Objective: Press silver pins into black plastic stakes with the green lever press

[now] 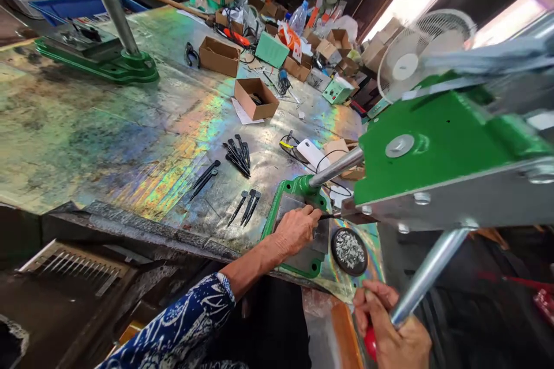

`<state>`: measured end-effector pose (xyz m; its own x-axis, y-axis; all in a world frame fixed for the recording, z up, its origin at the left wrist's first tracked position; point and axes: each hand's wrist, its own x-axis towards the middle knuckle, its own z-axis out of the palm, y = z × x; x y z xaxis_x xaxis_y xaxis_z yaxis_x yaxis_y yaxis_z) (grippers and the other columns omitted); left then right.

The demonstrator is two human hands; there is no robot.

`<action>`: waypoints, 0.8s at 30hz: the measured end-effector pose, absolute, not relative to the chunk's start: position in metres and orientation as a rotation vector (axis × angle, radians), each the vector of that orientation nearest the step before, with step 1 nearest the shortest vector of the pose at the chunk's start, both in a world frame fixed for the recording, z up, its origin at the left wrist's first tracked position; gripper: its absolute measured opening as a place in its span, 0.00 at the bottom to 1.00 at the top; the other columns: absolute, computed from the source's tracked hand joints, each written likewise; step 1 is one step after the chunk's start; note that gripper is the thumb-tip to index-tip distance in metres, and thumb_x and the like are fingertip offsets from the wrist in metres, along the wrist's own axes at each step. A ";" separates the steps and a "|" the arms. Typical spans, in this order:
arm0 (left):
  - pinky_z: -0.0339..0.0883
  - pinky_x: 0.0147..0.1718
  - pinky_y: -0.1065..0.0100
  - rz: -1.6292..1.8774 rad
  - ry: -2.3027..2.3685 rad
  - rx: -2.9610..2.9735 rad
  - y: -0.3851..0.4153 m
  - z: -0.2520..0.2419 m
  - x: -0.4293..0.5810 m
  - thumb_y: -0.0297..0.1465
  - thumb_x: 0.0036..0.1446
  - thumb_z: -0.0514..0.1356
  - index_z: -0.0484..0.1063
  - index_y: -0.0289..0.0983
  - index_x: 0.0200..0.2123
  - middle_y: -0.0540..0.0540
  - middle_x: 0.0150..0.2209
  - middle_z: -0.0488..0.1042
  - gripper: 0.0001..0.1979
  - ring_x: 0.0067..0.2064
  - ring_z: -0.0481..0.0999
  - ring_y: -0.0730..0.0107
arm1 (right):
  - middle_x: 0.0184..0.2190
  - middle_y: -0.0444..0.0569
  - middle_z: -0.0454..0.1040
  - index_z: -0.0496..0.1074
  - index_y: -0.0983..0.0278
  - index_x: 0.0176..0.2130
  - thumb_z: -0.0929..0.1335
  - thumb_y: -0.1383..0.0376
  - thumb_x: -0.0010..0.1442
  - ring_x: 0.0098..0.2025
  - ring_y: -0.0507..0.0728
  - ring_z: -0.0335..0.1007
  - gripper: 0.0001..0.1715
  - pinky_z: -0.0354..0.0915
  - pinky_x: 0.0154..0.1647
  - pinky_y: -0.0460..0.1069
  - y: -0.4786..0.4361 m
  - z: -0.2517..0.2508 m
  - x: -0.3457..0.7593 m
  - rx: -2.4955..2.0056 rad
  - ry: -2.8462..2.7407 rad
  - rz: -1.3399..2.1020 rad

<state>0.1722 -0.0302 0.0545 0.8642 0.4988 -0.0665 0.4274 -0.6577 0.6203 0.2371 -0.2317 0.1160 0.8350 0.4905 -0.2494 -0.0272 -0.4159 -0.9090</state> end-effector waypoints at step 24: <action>0.66 0.37 0.65 0.145 0.761 2.413 -0.034 0.055 0.171 0.31 0.62 0.47 0.65 0.37 0.45 0.42 0.43 0.68 0.11 0.41 0.73 0.61 | 0.23 0.45 0.70 0.62 0.65 0.41 0.75 0.50 0.45 0.19 0.52 0.62 0.32 0.62 0.18 0.48 -0.234 0.123 0.237 -1.876 -0.325 0.717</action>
